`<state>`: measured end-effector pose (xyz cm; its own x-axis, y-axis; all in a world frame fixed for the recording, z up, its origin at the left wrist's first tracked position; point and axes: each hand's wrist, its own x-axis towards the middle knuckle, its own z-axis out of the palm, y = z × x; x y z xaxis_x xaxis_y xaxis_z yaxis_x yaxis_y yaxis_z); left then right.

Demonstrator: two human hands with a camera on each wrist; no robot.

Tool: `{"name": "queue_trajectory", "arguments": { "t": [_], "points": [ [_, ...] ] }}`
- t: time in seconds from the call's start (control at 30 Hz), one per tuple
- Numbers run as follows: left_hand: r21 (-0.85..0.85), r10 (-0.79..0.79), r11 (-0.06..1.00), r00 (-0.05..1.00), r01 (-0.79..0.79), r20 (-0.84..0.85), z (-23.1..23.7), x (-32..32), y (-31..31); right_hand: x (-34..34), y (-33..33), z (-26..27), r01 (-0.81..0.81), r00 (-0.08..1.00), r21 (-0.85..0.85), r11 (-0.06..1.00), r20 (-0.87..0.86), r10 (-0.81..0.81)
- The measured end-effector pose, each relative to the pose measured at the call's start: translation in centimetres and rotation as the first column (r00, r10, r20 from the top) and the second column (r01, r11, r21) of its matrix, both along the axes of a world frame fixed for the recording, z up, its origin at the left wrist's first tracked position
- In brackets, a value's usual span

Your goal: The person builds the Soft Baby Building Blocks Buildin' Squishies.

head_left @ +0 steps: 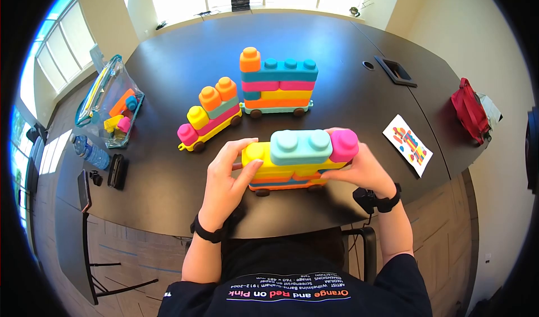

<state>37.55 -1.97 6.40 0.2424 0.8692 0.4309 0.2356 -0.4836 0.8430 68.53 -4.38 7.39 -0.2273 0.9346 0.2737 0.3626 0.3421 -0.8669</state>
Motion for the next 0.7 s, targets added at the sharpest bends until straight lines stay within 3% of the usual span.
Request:
{"name": "queue_trajectory", "arguments": {
  "t": [0.03, 0.1, 0.17, 0.23, 0.33, 0.37, 0.43, 0.5, 0.57, 0.63, 0.7],
  "points": [
    [-0.006, -0.003, 1.0, 1.0, 0.003, 0.001, 0.1, 0.1, 0.0, 0.1, 0.2, -0.9, -0.003, 1.0, 0.004, 1.0, -0.001, 0.003],
    [0.006, -0.005, 1.0, 1.0, 0.005, -0.01, 0.0, 0.3, 0.2, 0.4, 0.4, -1.9, -0.048, 0.999, -0.223, 0.974, 0.013, 0.052],
    [0.014, -0.008, 1.0, 1.0, 0.009, -0.023, 0.2, 0.2, 0.4, 0.8, 0.6, -2.1, -0.041, 0.998, -0.222, 0.974, 0.026, 0.048],
    [-0.006, -0.118, 0.993, 0.993, 0.118, -0.017, 0.9, -0.1, 0.8, 1.7, 0.7, -2.2, -0.033, 0.998, -0.142, 0.989, 0.055, 0.041],
    [0.277, 0.146, 0.956, 0.975, -0.095, -0.169, 1.8, -2.1, 2.9, 4.2, 0.7, -2.9, 0.031, 0.998, -0.118, 0.993, -0.046, -0.036],
    [0.361, 0.25, 0.918, 0.947, -0.165, -0.203, 1.8, -3.0, 3.9, 4.4, 0.5, -2.7, 0.066, 0.976, -0.038, 0.997, -0.207, -0.072],
    [0.469, 0.431, 0.84, 0.861, -0.273, -0.271, 1.4, -4.8, 6.3, 6.9, 0.4, -2.4, 0.163, 0.954, -0.082, 0.983, -0.243, -0.179],
    [0.465, 0.484, 0.829, 0.816, -0.311, -0.316, -0.1, -6.5, 8.2, 9.2, 0.6, -1.8, 0.277, 0.926, -0.081, 0.957, -0.242, -0.289],
    [0.466, 0.531, 0.815, 0.767, -0.346, -0.36, -1.2, -8.1, 9.4, 11.6, 1.3, -1.2, 0.359, 0.918, 0.028, 0.933, -0.191, -0.347],
    [0.29, 0.409, 0.911, 0.747, -0.294, -0.525, -1.6, -9.1, 9.9, 13.4, 2.1, -0.5, 0.397, 0.907, -0.04, 0.917, -0.134, -0.399],
    [0.258, 0.393, 0.919, 0.759, -0.299, -0.519, -1.9, -9.1, 10.0, 13.9, 3.2, -0.2, 0.42, 0.898, -0.057, 0.906, -0.116, -0.424]
  ]
}}
